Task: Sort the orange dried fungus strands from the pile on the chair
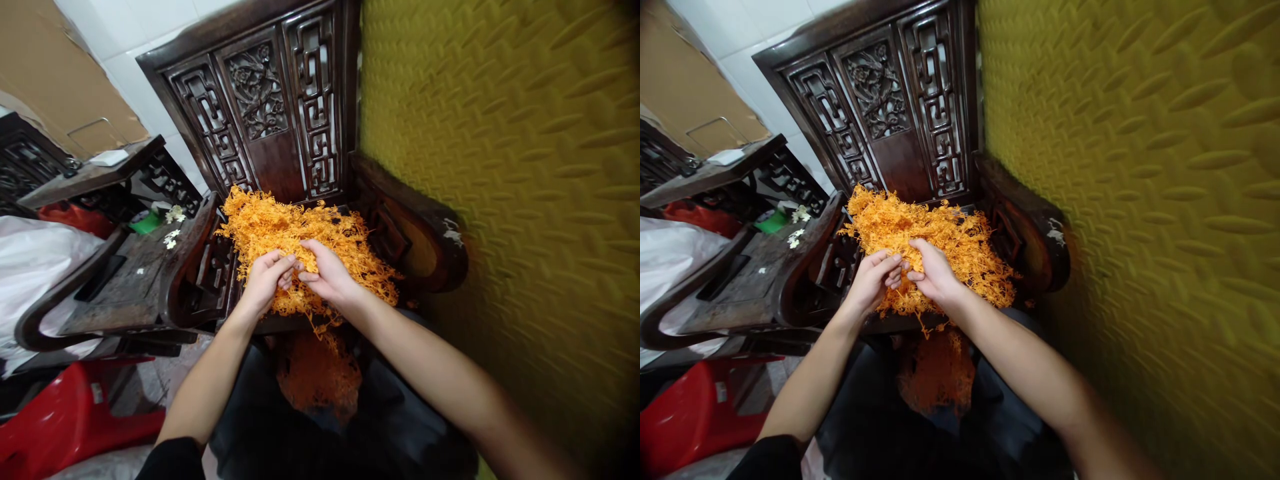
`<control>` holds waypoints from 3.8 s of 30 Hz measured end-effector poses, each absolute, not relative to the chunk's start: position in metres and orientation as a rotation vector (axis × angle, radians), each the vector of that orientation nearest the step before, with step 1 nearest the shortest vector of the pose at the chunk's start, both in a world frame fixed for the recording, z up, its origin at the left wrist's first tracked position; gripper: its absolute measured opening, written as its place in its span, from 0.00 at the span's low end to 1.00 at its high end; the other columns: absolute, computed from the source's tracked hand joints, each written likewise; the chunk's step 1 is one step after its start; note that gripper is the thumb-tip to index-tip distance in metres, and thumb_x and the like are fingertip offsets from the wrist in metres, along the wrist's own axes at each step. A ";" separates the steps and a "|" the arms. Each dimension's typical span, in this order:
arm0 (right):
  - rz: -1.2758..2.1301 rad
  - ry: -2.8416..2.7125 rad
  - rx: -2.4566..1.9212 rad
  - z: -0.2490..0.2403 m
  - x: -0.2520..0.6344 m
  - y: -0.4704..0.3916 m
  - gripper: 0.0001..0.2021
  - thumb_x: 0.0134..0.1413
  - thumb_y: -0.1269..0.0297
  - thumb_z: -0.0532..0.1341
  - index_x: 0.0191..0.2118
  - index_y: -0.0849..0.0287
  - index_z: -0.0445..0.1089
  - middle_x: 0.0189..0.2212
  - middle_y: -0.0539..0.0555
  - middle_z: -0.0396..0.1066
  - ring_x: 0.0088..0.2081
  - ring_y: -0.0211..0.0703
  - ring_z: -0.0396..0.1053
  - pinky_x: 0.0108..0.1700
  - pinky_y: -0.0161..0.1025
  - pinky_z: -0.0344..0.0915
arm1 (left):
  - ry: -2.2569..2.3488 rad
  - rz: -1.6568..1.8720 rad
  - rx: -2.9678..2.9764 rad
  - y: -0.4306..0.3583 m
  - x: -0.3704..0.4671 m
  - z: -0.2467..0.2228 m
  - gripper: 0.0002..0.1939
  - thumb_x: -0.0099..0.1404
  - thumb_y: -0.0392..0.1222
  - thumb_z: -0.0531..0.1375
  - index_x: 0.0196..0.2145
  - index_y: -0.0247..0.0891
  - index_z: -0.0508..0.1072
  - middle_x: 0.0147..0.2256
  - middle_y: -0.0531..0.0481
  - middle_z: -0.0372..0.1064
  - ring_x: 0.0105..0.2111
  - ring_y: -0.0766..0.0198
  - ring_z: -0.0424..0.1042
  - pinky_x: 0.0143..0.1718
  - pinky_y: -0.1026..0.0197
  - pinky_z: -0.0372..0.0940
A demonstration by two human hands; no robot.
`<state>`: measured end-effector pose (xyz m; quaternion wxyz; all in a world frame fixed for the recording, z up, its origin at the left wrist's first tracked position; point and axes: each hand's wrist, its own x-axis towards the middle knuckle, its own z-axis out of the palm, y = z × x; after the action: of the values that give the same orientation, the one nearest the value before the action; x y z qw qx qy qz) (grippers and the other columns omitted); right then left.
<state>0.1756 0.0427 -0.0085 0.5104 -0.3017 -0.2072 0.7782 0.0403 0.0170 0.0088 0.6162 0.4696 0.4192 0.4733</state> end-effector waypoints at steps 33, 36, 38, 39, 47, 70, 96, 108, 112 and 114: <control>1.546 -1.182 -0.869 -0.004 0.225 0.060 0.17 0.48 0.50 0.72 0.33 0.58 0.73 0.27 0.51 0.73 0.20 0.35 0.67 0.15 0.29 0.46 | 1.310 0.768 2.034 0.017 -0.006 0.027 0.16 0.63 0.47 0.66 0.23 0.36 0.72 0.21 0.55 0.61 0.23 0.69 0.55 0.26 0.64 0.49; 1.594 -1.150 -0.897 -0.009 0.221 0.063 0.24 0.43 0.42 0.73 0.28 0.56 0.67 0.20 0.46 0.64 0.16 0.32 0.59 0.15 0.30 0.41 | 1.203 0.683 2.079 0.015 -0.008 0.030 0.14 0.64 0.47 0.65 0.25 0.36 0.74 0.22 0.54 0.64 0.24 0.68 0.59 0.27 0.64 0.52; 1.575 -1.257 -0.918 -0.011 0.217 0.061 0.25 0.45 0.37 0.70 0.31 0.56 0.70 0.20 0.46 0.63 0.17 0.33 0.58 0.16 0.32 0.44 | 1.153 0.646 2.072 0.015 -0.008 0.030 0.15 0.64 0.47 0.65 0.24 0.37 0.73 0.21 0.54 0.61 0.23 0.68 0.58 0.27 0.64 0.52; 1.529 -1.368 -0.921 -0.011 0.214 0.059 0.24 0.47 0.37 0.68 0.33 0.56 0.72 0.21 0.47 0.65 0.18 0.35 0.61 0.18 0.33 0.49 | 1.154 0.630 2.068 0.016 -0.008 0.029 0.16 0.64 0.47 0.64 0.23 0.37 0.72 0.20 0.55 0.59 0.22 0.68 0.56 0.26 0.64 0.51; 0.822 -1.989 -0.907 -0.013 0.189 0.039 0.15 0.51 0.49 0.71 0.37 0.54 0.74 0.39 0.54 0.74 0.43 0.49 0.71 0.48 0.46 0.64 | 1.326 0.574 2.099 0.021 -0.004 0.018 0.08 0.59 0.36 0.61 0.22 0.34 0.73 0.20 0.56 0.58 0.23 0.69 0.56 0.27 0.64 0.49; 0.721 -1.520 -0.879 -0.017 0.190 0.060 0.10 0.54 0.68 0.65 0.26 0.56 0.65 0.28 0.49 0.71 0.32 0.42 0.70 0.41 0.43 0.65 | 1.503 0.734 1.792 0.019 0.025 0.029 0.16 0.58 0.47 0.64 0.20 0.37 0.64 0.19 0.57 0.57 0.21 0.69 0.54 0.26 0.61 0.48; 1.594 -0.848 -0.783 0.000 0.223 0.062 0.20 0.40 0.62 0.77 0.42 0.57 0.77 0.38 0.54 0.77 0.27 0.33 0.65 0.23 0.33 0.55 | 1.201 1.019 2.226 -0.002 0.010 0.037 0.12 0.67 0.46 0.65 0.28 0.37 0.76 0.26 0.53 0.75 0.26 0.69 0.70 0.31 0.64 0.63; 1.707 -0.780 -0.648 0.002 0.225 0.059 0.17 0.40 0.65 0.76 0.39 0.55 0.76 0.31 0.48 0.69 0.28 0.34 0.62 0.28 0.35 0.55 | 0.870 1.296 2.609 -0.006 0.011 0.032 0.05 0.65 0.33 0.66 0.39 0.38 0.77 0.35 0.49 0.79 0.35 0.65 0.76 0.40 0.59 0.69; 1.714 -0.749 -0.606 0.003 0.224 0.059 0.18 0.39 0.68 0.75 0.40 0.56 0.74 0.30 0.47 0.68 0.28 0.33 0.60 0.28 0.34 0.54 | 0.724 1.039 2.384 -0.016 0.010 0.047 0.03 0.65 0.35 0.66 0.37 0.40 0.78 0.34 0.48 0.79 0.36 0.63 0.77 0.43 0.56 0.70; 1.721 -0.718 -0.589 0.003 0.223 0.060 0.18 0.39 0.68 0.74 0.40 0.55 0.73 0.30 0.47 0.68 0.28 0.33 0.60 0.28 0.34 0.55 | 0.489 0.626 2.093 -0.024 0.016 0.055 0.02 0.65 0.37 0.65 0.35 0.42 0.78 0.36 0.47 0.80 0.38 0.62 0.79 0.47 0.56 0.73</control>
<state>0.2230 0.0598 0.0033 0.5587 -0.2497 -0.3045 0.7299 0.0162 -0.0235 0.0547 0.4364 0.8412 0.1967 0.2515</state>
